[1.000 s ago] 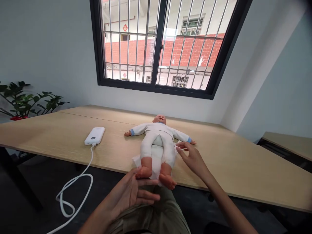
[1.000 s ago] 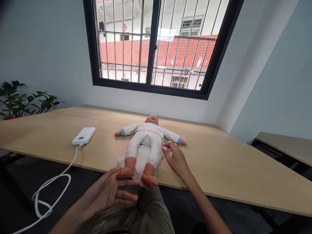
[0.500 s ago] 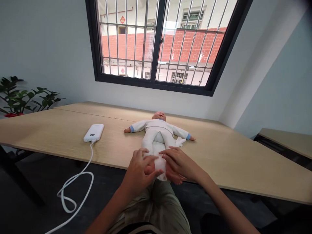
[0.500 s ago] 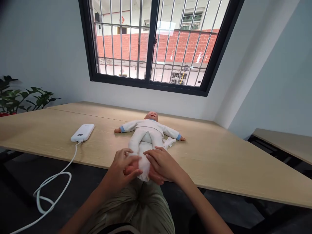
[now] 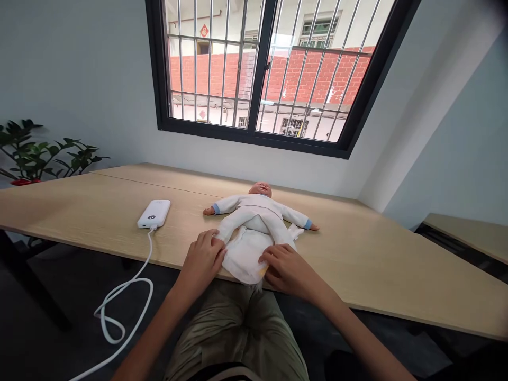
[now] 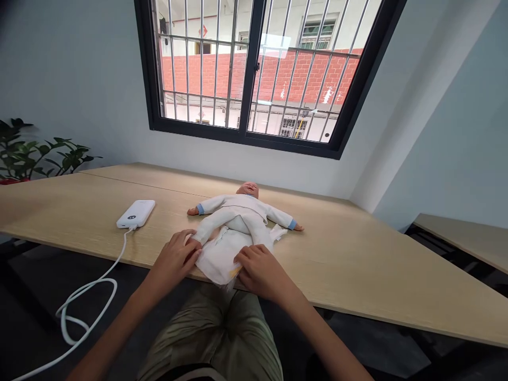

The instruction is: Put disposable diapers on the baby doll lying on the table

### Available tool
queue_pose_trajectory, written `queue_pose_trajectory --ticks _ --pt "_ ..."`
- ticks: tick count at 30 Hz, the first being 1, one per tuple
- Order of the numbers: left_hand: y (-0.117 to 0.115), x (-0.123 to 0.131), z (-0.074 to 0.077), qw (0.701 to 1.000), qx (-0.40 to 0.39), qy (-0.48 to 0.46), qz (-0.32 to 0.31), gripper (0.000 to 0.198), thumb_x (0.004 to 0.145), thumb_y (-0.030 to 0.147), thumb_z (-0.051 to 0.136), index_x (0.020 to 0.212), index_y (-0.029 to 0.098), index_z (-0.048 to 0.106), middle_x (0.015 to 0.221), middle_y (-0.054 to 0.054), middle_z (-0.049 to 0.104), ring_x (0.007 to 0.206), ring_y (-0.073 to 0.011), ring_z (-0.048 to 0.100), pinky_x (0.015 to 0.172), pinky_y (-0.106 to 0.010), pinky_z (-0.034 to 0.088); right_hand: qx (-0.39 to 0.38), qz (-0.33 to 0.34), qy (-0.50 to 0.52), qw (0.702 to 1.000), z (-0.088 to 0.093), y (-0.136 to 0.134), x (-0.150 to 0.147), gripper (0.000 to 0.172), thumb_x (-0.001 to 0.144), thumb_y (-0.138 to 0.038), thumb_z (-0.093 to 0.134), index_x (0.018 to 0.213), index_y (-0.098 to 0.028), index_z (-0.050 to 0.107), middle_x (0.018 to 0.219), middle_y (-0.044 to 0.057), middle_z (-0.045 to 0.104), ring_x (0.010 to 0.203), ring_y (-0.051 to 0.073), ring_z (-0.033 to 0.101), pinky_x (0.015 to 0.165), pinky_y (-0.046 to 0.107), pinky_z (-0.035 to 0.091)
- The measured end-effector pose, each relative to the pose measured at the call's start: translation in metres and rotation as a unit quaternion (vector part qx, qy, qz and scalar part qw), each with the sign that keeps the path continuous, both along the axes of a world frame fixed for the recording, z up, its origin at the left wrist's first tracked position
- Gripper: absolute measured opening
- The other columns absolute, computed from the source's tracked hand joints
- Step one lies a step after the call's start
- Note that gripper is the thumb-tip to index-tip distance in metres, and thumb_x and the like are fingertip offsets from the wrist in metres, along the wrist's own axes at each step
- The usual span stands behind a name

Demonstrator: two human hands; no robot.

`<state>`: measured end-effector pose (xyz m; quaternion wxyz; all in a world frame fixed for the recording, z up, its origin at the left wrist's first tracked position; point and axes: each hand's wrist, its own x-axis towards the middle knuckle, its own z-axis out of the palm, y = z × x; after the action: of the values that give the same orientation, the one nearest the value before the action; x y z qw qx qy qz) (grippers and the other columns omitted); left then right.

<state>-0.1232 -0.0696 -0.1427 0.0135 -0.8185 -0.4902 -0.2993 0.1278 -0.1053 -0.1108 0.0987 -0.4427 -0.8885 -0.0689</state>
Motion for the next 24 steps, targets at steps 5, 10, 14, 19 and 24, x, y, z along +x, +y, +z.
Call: queue_pose_trajectory --ticks 5,10,14,19,24 --pt "0.007 -0.005 0.005 0.999 -0.013 -0.001 -0.038 0.017 0.092 0.020 0.048 0.090 0.018 0.064 0.122 -0.014 0.053 0.120 -0.0316 0.047 0.095 -0.047 0.046 -0.028 -0.049 0.123 0.991 0.014 0.003 0.009 0.015 0.092 -0.016 0.040 0.086 -0.018 0.054 0.092 0.006 0.061 0.078 0.018 0.056 0.072 0.030 0.044" --pt "0.050 0.010 0.013 0.989 -0.005 -0.078 -0.125 0.037 0.080 0.015 0.061 0.116 0.019 0.058 0.128 -0.012 0.052 0.124 -0.0297 0.044 0.105 -0.046 0.040 -0.001 -0.063 0.315 0.947 0.032 0.037 0.034 0.021 0.094 -0.035 0.048 0.085 -0.018 0.057 0.085 0.005 0.063 0.078 0.018 0.057 0.074 0.030 0.046" --pt "0.102 0.040 0.027 0.960 -0.076 -0.151 -0.224 0.035 0.075 0.027 0.069 0.108 0.019 0.063 0.124 -0.011 0.057 0.122 -0.0296 0.048 0.109 -0.045 0.036 -0.076 -0.001 0.446 0.892 0.040 0.084 0.042 0.032 0.089 -0.047 0.056 0.103 -0.020 0.062 0.107 0.006 0.066 0.100 0.022 0.060 0.090 0.032 0.046" --pt "0.132 0.059 0.041 0.859 -0.249 -0.328 -0.304 0.039 0.073 0.044 0.073 0.101 0.018 0.069 0.113 -0.010 0.069 0.107 -0.0321 0.061 0.094 -0.043 0.048 -0.134 -0.016 0.516 0.846 0.036 0.132 0.045 0.039 0.082 -0.052 0.062 0.102 -0.018 0.063 0.101 0.005 0.066 0.090 0.020 0.059 0.079 0.028 0.047" --pt "0.157 0.062 0.041 0.769 -0.385 -0.388 -0.331 0.049 0.064 0.042 0.083 0.102 0.014 0.070 0.108 -0.011 0.072 0.104 -0.0303 0.064 0.091 -0.040 0.049 -0.161 -0.107 0.576 0.795 0.017 0.154 0.051 0.038 0.071 -0.050 0.065 0.086 -0.016 0.062 0.077 0.001 0.060 0.066 0.014 0.051 0.059 0.024 0.039"
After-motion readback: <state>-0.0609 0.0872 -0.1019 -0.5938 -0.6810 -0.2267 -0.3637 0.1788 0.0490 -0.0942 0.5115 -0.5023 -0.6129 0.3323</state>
